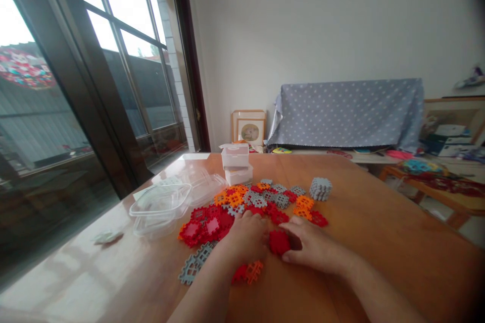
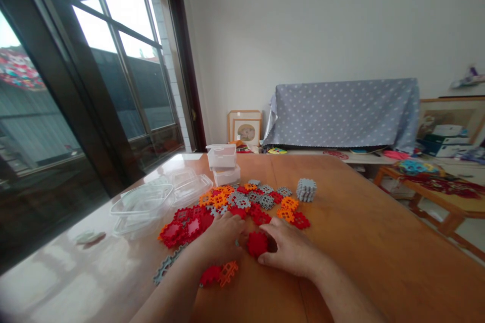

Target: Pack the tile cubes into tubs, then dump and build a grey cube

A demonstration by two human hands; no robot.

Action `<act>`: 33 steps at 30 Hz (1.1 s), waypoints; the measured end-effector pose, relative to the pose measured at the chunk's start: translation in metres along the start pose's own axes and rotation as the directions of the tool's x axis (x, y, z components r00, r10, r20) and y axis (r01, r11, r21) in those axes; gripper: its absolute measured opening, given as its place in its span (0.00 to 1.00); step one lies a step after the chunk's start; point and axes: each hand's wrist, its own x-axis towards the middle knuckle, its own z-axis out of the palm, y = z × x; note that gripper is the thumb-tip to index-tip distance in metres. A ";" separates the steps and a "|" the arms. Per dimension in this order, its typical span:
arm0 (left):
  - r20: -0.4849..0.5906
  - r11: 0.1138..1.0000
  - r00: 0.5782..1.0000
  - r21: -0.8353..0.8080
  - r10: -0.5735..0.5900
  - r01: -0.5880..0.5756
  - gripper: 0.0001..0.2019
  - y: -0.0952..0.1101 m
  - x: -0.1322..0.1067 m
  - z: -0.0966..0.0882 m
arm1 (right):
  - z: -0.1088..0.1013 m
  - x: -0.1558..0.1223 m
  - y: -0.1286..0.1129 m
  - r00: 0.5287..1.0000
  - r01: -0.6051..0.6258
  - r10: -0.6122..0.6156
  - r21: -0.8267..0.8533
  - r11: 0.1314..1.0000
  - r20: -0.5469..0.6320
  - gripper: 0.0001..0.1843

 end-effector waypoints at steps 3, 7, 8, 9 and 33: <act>-0.007 1.000 1.000 0.002 -0.002 0.002 0.13 0.002 0.005 0.006 | -0.004 -0.002 0.006 0.999 -0.032 0.032 0.016 0.999 0.000 0.34; -0.012 0.999 1.000 0.048 -0.014 0.014 0.14 0.002 0.010 0.013 | -0.005 -0.005 0.010 0.997 -0.080 0.080 -0.005 0.997 -0.013 0.28; -0.015 0.999 1.000 0.053 -0.010 0.011 0.13 0.002 0.011 0.014 | -0.004 -0.006 0.010 0.995 -0.100 0.100 -0.002 0.995 -0.011 0.23; -0.022 0.999 1.000 0.054 -0.004 0.005 0.12 0.001 0.012 0.016 | -0.003 -0.006 0.010 0.993 -0.119 0.119 0.006 0.993 -0.006 0.19; -0.046 0.997 0.998 -0.063 -0.037 0.034 0.07 0.009 0.012 0.011 | 0.007 -0.004 0.025 0.992 -0.120 0.118 0.057 0.991 0.033 0.09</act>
